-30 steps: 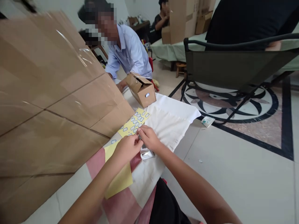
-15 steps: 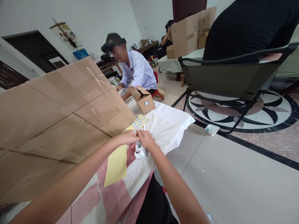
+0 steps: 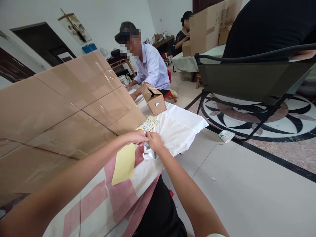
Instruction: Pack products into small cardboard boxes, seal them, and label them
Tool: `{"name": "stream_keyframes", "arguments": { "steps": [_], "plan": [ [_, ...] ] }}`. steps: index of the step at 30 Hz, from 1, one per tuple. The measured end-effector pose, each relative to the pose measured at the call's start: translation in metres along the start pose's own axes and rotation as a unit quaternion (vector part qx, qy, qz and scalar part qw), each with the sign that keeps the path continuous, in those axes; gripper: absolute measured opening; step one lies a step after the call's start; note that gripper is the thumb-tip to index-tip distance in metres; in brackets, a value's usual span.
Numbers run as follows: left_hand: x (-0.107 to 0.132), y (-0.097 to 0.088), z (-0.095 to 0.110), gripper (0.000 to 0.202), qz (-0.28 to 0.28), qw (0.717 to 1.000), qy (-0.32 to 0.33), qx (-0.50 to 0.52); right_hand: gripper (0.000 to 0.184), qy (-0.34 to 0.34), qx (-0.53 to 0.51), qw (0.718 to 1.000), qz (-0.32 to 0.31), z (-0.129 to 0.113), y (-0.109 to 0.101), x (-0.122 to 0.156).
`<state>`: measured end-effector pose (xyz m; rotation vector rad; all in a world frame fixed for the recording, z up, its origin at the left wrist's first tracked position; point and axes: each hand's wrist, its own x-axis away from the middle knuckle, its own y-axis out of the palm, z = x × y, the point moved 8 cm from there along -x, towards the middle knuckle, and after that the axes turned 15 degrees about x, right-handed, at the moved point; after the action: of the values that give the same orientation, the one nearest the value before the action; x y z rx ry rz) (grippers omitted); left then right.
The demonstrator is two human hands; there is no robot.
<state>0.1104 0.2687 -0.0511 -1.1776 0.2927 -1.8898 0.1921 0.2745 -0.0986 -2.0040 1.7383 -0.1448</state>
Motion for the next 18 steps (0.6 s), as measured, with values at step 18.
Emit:
{"name": "stream_keyframes", "arguments": {
  "steps": [18],
  "plan": [
    [0.0018, 0.0009, -0.0034, 0.036, 0.05, 0.998, -0.041, 0.0, 0.071, 0.015, -0.032, 0.998, 0.057, 0.0009, -0.0057, 0.0034]
  ]
}}
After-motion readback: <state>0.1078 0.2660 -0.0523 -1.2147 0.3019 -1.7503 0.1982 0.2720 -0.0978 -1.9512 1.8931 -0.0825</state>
